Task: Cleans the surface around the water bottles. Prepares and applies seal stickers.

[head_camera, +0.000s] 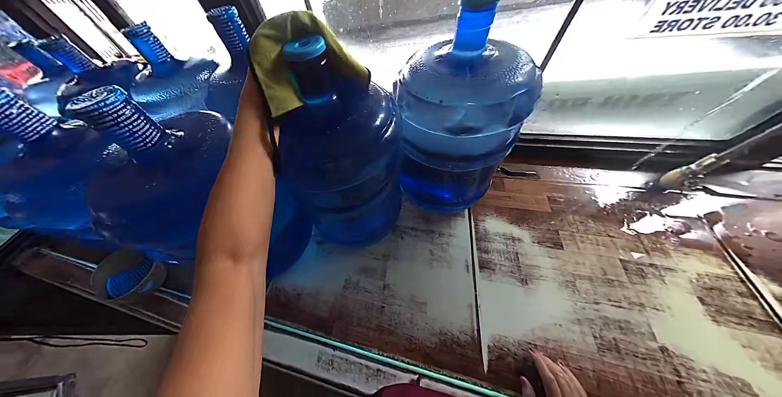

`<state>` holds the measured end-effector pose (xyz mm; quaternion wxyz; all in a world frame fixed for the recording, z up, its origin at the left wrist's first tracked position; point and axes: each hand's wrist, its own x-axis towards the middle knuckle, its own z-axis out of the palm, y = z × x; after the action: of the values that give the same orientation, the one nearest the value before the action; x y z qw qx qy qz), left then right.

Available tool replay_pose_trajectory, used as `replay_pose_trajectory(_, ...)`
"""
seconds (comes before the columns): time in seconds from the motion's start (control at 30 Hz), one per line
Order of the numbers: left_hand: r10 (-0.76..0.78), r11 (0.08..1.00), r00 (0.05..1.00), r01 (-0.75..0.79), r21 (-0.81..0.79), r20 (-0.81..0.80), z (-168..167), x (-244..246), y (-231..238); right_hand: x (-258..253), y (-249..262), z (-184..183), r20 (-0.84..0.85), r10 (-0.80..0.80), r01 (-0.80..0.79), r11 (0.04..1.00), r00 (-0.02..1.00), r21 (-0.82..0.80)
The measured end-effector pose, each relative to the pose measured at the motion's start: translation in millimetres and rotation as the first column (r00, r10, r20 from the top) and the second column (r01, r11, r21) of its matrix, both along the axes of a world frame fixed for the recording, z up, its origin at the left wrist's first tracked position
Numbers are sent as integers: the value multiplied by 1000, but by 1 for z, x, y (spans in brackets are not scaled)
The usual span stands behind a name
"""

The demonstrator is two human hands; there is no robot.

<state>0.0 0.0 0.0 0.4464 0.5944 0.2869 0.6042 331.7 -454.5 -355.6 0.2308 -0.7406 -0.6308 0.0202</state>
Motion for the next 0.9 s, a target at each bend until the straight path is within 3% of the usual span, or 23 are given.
replay_pose_trajectory(0.07, -113, 980, 993, 117, 158, -35, 4, 11, 17, 0, -1, 3, -14, 26, -26, 1000, 1000, 7)
replay_pose_trajectory(0.1, -100, 975, 994, 109, 192, -54, 5, 17, 15, 0, -1, 4, -23, 39, -39, 999, 999, 14)
replay_pose_trajectory(0.13, -38, 982, 994, 56, 179, -105, 5, 21, 3, 0, -1, 4, -20, 52, -51, 998, 998, 28)
replay_pose_trajectory(0.17, 125, 980, 983, -102, 171, -131, 4, 32, -15, 1, 0, 3, -4, 61, -61, 997, 998, 47)
replay_pose_trajectory(0.2, 274, 957, 927, -235, 173, -256, 5, 41, -37, 2, 0, 0, 13, 68, -69, 995, 998, 72)
replay_pose_trajectory(0.3, 508, 856, 602, -428, 288, -616, -4, 63, -87, 5, 1, -9, 55, 74, -81, 988, 996, 130)
replay_pose_trajectory(0.37, 551, 823, 384, -397, 406, -741, -18, 84, -110, 5, 2, -13, 75, 61, -73, 984, 995, 165)
replay_pose_trajectory(0.43, 630, 767, 181, -300, 568, -755, -35, 106, -114, 5, 4, -16, 84, 52, -68, 978, 995, 199)
replay_pose_trajectory(0.5, 586, 795, 57, -236, 559, -809, -31, 123, -110, 6, 5, -20, 92, 44, -65, 968, 995, 244)
replay_pose_trajectory(0.6, 411, 889, -31, -211, 407, -911, -5, 145, -93, 6, 6, -23, 96, 42, -67, 960, 994, 270)
replay_pose_trajectory(0.7, 316, 925, -136, -174, 337, -939, 0, 170, -81, 5, 4, -23, 79, 58, -78, 961, 995, 266)
replay_pose_trajectory(0.83, 477, 871, -173, -37, 490, -861, -37, 172, -95, 7, 5, -24, 84, 68, -89, 956, 994, 281)
replay_pose_trajectory(0.9, 679, 734, -80, 105, 671, -730, -73, 154, -105, 7, 5, -25, 83, 77, -98, 954, 994, 284)
